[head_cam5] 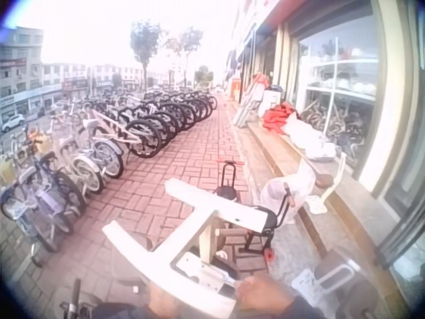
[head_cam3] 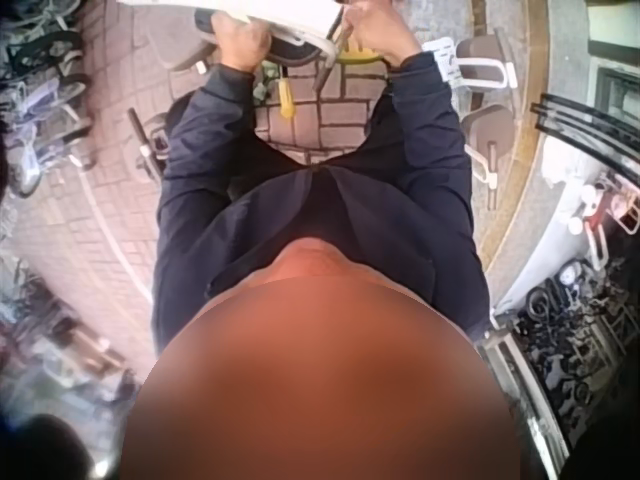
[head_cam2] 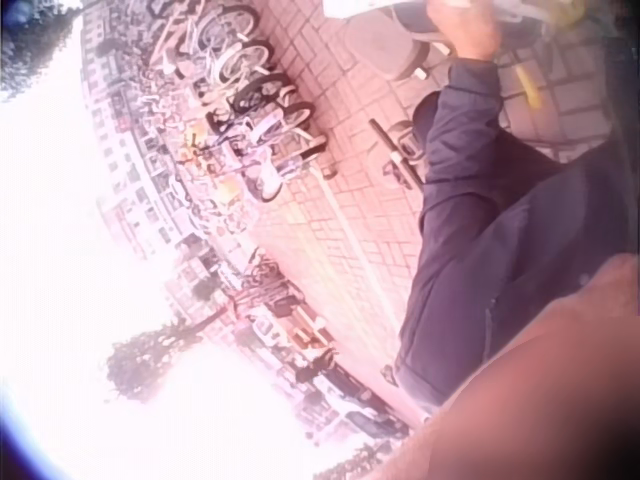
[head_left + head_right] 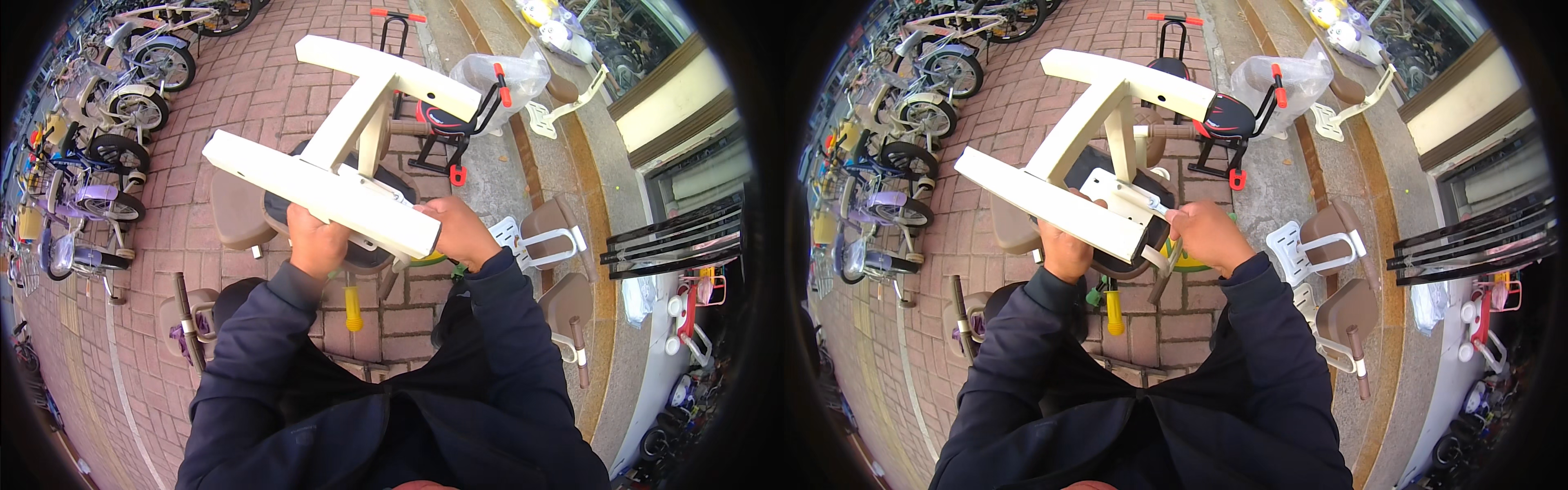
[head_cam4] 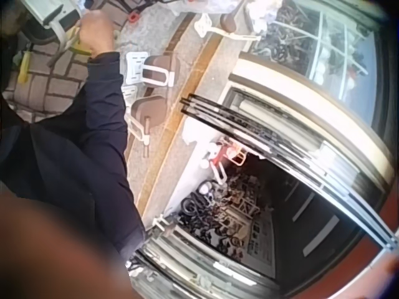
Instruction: The person assembles a child's tricycle outdoors on a paved area. They attach the white frame to the green body, install the brown seat, and tighten multiple bolts with a wrench. The person repeatedly flips the tricycle to access different fasteners and continues tightening until the end of the clip.
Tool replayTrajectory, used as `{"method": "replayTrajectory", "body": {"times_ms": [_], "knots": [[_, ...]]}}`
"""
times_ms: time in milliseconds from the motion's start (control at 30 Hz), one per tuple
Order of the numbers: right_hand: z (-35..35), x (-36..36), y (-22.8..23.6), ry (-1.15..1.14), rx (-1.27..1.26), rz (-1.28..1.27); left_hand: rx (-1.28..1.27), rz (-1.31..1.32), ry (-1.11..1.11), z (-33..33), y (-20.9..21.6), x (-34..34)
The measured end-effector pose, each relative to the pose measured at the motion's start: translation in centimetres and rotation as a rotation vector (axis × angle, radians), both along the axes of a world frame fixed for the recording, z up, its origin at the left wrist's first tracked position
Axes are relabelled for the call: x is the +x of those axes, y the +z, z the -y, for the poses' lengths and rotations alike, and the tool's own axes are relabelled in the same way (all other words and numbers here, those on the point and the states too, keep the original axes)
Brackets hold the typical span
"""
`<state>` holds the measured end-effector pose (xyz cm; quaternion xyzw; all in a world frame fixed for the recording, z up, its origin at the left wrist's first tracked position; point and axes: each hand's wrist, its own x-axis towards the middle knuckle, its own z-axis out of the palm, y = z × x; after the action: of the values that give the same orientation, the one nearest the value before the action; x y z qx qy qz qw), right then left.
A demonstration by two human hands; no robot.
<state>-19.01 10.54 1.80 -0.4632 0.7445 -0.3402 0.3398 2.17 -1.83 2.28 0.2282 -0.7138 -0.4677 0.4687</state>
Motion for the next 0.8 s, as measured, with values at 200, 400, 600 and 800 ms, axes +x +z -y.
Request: {"method": "replayTrajectory", "body": {"times_ms": [200, 400, 600, 800], "knots": [[-0.4, 5.0, -2.0, -0.232, -0.175, 0.054, -0.077, -0.018, 0.031, 0.2, -0.5, -0.3], [-0.7, 4.3, -0.1, -0.214, -0.156, 0.158, -0.066, -0.059, -0.031, 1.1, -1.1, 0.2], [-2.2, 1.5, 4.3, 0.077, 0.085, 0.148, -0.473, 0.070, 0.066, 2.6, -2.0, 1.2], [-1.5, 2.1, 3.1, 0.253, 0.120, 0.135, -0.148, -0.033, -0.062, 1.9, -1.9, 0.9]]}}
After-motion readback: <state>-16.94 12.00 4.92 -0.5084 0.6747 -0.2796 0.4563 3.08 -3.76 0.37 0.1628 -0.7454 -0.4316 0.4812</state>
